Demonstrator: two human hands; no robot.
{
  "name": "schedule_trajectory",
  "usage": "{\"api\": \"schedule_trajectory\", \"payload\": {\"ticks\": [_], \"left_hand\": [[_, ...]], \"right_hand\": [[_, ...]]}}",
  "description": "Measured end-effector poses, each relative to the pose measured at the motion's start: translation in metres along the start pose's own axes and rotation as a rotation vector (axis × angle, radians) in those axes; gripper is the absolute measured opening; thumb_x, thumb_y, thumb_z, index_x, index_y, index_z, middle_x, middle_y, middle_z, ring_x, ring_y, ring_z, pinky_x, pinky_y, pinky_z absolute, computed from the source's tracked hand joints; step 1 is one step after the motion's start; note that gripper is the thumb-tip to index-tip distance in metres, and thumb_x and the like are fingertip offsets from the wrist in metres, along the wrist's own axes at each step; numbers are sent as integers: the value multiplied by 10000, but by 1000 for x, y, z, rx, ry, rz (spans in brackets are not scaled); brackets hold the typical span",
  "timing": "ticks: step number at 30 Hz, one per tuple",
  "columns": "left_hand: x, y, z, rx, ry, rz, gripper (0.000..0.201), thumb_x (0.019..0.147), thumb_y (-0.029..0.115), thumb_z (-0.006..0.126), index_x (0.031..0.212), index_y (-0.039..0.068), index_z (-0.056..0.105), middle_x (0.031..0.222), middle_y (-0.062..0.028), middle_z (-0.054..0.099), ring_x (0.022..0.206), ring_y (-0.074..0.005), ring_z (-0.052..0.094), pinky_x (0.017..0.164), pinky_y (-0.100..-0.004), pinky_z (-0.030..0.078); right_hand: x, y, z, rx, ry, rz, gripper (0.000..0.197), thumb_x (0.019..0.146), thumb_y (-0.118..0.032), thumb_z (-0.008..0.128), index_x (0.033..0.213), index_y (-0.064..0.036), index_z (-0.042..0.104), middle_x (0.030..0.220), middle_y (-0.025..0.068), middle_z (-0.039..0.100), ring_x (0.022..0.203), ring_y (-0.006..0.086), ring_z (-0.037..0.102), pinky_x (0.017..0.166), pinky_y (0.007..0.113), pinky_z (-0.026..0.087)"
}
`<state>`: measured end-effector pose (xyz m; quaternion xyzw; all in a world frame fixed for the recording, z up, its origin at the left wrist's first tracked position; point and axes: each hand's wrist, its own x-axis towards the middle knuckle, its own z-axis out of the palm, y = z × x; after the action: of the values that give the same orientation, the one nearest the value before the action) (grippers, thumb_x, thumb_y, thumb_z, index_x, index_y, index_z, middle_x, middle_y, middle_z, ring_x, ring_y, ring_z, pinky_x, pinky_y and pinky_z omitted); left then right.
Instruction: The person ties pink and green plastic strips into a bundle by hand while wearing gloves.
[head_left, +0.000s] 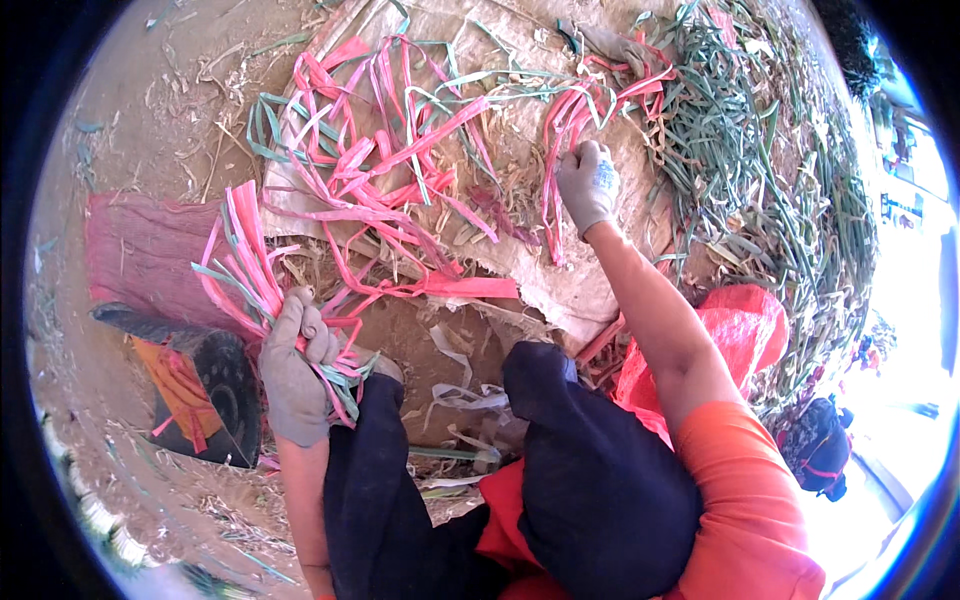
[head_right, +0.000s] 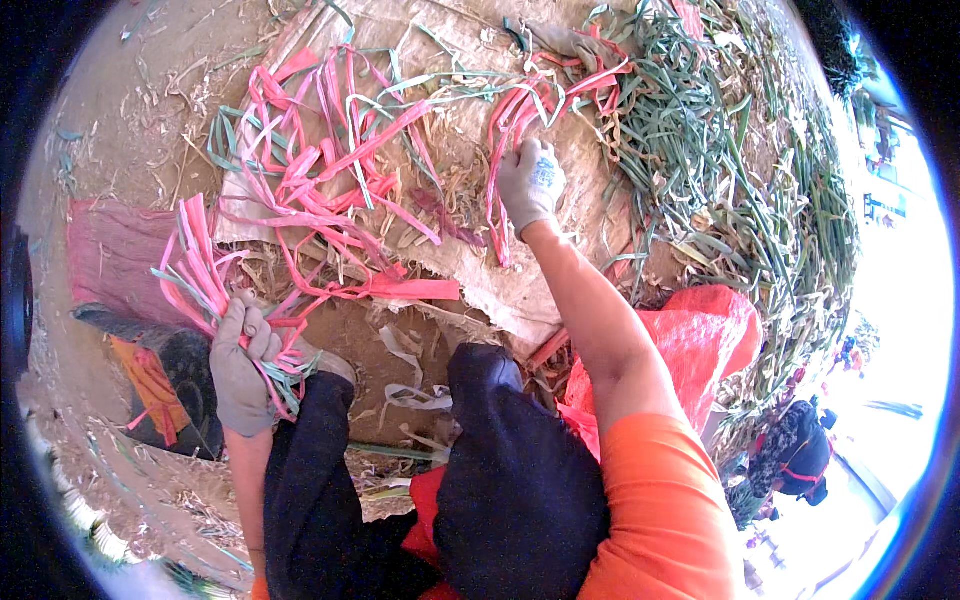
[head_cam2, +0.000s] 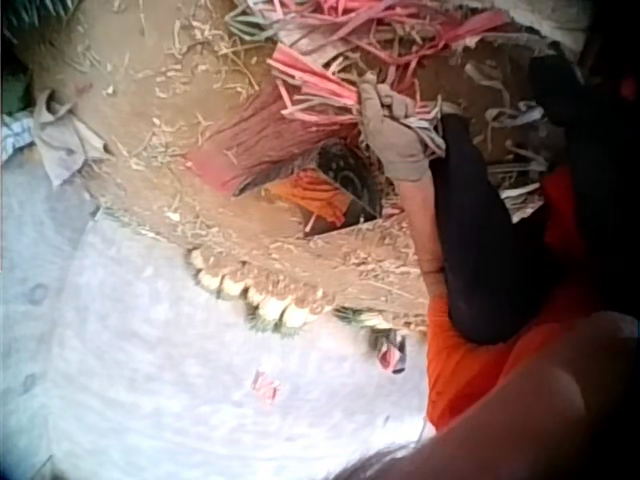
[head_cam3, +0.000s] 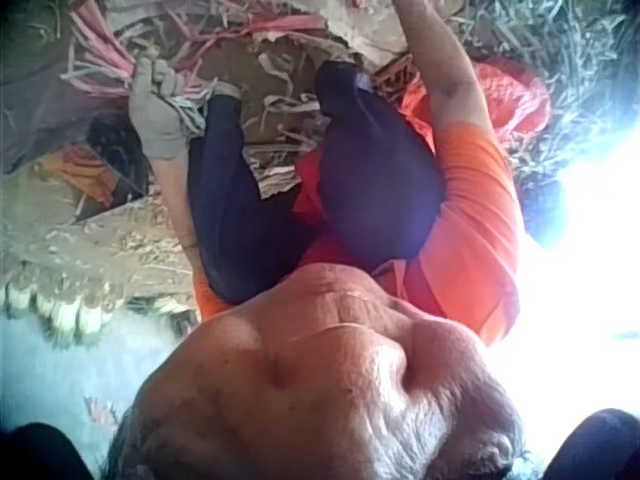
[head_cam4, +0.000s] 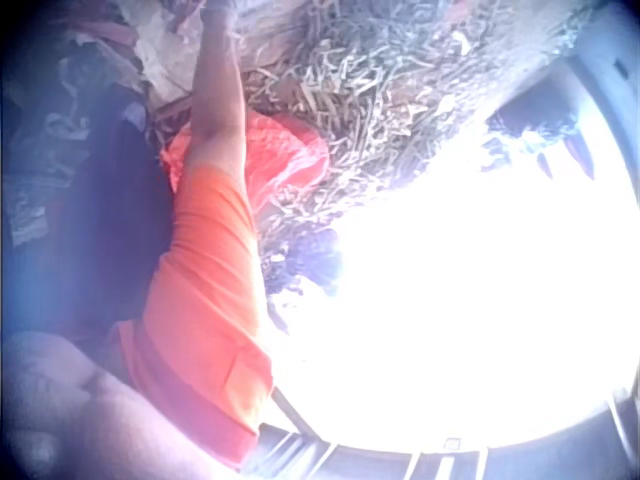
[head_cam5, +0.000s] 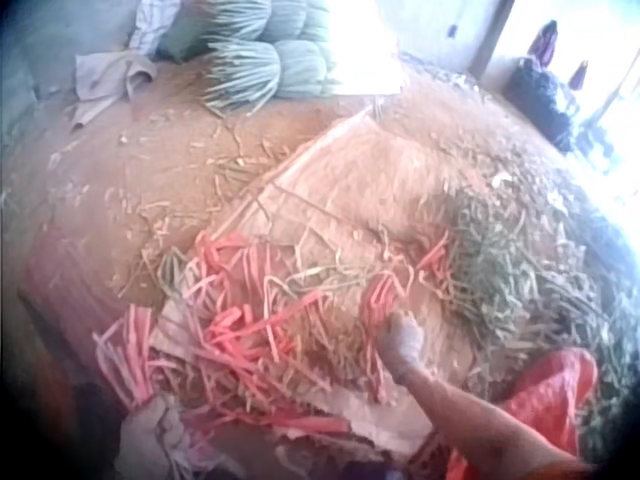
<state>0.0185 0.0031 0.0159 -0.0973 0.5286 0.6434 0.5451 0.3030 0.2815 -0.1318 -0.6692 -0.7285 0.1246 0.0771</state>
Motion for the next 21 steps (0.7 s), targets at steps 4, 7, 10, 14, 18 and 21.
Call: {"api": "schedule_trajectory", "payload": {"ticks": [4, 7, 10, 14, 18, 21], "left_hand": [[-2, 1, -4, 5, 0, -5, 203, 1014, 224, 466, 1074, 52, 555, 693, 44, 408, 480, -45, 291, 484, -225, 250], [-2, 1, 7, 40, 36, -1, 178, 1028, 216, 428, 1046, 64, 518, 680, 55, 375, 476, -28, 281, 453, -206, 240], [-2, -1, 5, 61, 44, -2, 200, 1017, 223, 457, 1073, 54, 547, 684, 55, 393, 478, -33, 278, 466, -216, 236], [-3, -2, 2, 85, 77, 4, 214, 1007, 238, 482, 1065, 51, 568, 687, 53, 401, 485, -38, 279, 476, -223, 245], [5, -9, 8, 46, 23, -32, 214, 1007, 242, 486, 1063, 54, 569, 694, 54, 404, 489, -42, 272, 490, -221, 253], [-1, 1, 16, 85, 68, -25, 216, 1006, 246, 488, 1062, 53, 568, 695, 51, 405, 488, -45, 265, 498, -220, 258]], "right_hand": [[-16, -23, -3, 234, 147, -79, 313, 849, -364, 585, 1004, -96, 625, 1017, 169, 608, 944, 371, 584, 811, 491, 453], [-7, -29, 2, -172, 82, 12, 367, 835, -383, 610, 1070, -102, 621, 1097, 178, 588, 1018, 376, 558, 841, 511, 435], [3, -21, 16, -157, 116, -85, 274, 816, -333, 632, 965, -102, 635, 1032, 164, 599, 971, 369, 566, 818, 500, 440], [-19, -97, -26, 483, 58, -378, 74, 808, -135, 656, 867, -115, 617, 898, 109, 619, 859, 326, 596, 748, 463, 469], [-61, -156, -69, 630, -34, -874, 276, 775, -138, 719, 1030, -92, 621, 936, 105, 640, 899, 345, 612, 794, 451, 480], [-49, -150, -52, 688, -27, -692, 387, 791, -120, 704, 1160, -86, 593, 997, 129, 648, 939, 332, 627, 793, 420, 497]]}}
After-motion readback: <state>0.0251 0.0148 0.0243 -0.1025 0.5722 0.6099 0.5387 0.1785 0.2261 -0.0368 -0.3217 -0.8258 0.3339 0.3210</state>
